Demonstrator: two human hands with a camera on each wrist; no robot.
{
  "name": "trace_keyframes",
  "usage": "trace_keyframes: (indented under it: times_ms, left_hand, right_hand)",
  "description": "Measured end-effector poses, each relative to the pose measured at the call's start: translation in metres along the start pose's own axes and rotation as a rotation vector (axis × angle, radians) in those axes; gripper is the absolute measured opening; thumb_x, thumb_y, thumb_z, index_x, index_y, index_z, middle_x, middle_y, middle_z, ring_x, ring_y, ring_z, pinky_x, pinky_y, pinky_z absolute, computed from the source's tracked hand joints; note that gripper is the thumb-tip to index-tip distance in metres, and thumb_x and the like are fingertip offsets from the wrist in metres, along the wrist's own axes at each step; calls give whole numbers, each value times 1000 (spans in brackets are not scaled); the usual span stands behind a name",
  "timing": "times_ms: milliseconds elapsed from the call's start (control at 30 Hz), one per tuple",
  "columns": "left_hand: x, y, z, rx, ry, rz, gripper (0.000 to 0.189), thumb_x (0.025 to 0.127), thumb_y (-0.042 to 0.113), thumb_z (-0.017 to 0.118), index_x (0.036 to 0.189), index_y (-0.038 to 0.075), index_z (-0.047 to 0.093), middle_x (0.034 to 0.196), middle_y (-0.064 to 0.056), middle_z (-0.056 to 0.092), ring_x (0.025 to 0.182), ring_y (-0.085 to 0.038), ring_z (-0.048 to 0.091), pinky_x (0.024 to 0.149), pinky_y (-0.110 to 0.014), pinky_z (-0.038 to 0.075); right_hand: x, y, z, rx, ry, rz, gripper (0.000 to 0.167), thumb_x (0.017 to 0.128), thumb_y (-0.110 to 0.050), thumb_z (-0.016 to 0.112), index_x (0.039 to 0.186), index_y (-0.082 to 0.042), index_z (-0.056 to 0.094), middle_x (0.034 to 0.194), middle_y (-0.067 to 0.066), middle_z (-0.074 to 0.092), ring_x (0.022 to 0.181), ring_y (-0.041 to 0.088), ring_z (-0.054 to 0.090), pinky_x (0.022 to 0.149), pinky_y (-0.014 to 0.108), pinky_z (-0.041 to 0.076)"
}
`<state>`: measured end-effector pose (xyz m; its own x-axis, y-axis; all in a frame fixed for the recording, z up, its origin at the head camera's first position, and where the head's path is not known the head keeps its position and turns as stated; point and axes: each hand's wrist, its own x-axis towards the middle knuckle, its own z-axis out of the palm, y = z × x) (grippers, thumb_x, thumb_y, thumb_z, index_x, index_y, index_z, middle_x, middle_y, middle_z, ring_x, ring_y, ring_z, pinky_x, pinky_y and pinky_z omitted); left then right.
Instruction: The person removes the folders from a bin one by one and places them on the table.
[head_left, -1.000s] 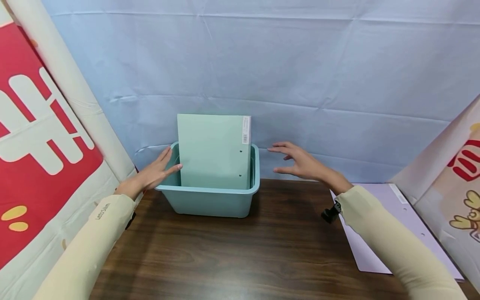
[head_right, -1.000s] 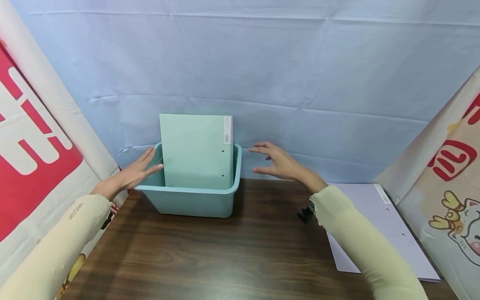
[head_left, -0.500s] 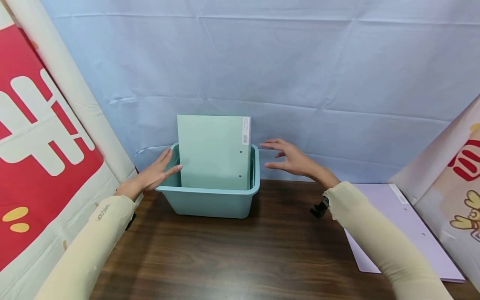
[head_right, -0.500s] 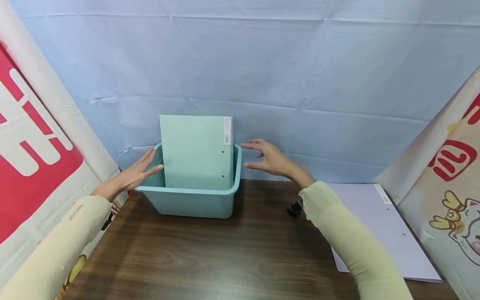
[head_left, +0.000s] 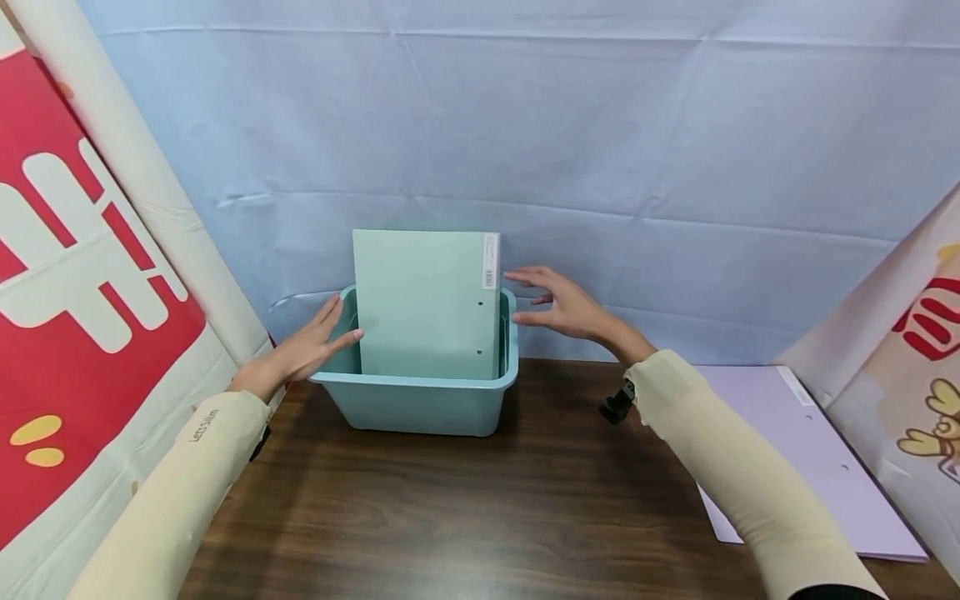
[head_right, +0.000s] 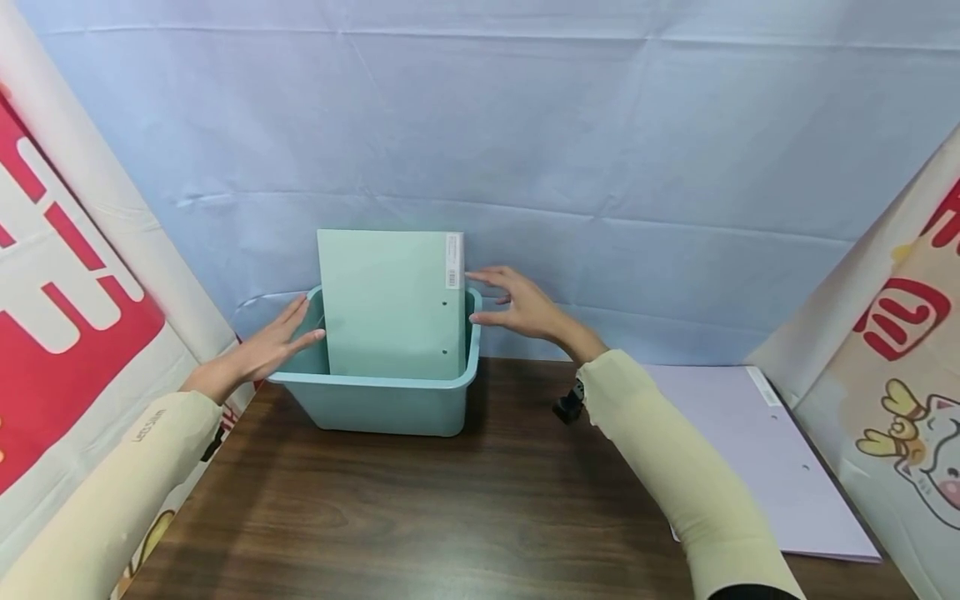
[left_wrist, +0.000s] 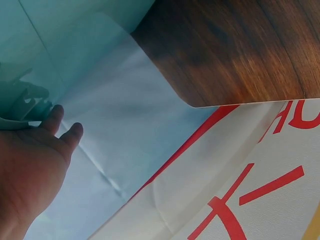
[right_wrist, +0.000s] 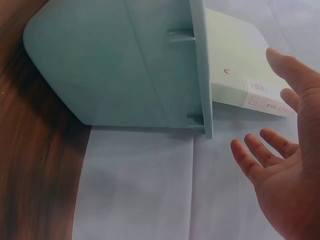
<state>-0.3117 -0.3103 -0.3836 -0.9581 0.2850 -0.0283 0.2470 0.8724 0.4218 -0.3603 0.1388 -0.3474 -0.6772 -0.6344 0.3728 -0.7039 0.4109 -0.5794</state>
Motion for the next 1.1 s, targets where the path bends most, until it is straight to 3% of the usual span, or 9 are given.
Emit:
trace_keyframes:
  times_ms: [633,900,1100]
  left_hand:
    - [0,-5,1,5,7,7,87,87,69,31,148,20,-7,150,5,-17,137,-22,-4,103,-56,11]
    - [0,-5,0,-4,5,6,86,88,68,32,148,19,-8,148,9,-20,137,-23,-4,103,-56,10]
    - [-1,-5,-2,-3,-2,3,87,87,68,31,148,19,-7,148,10,-20,137,-23,-4,103,-56,10]
  right_hand:
    - [28,3,12,127,-57,33,76,76,-34,76,142,-30,38,142,-1,27,125,29,34,90,47,41]
    - [35,-19,12,176,-53,-1,78,75,-20,78,142,-16,39,142,14,28,125,37,33,91,54,37]
    - [40,-33,14,182,-82,8,78,75,-17,78,142,-11,39,140,18,28,126,35,31,93,52,36]
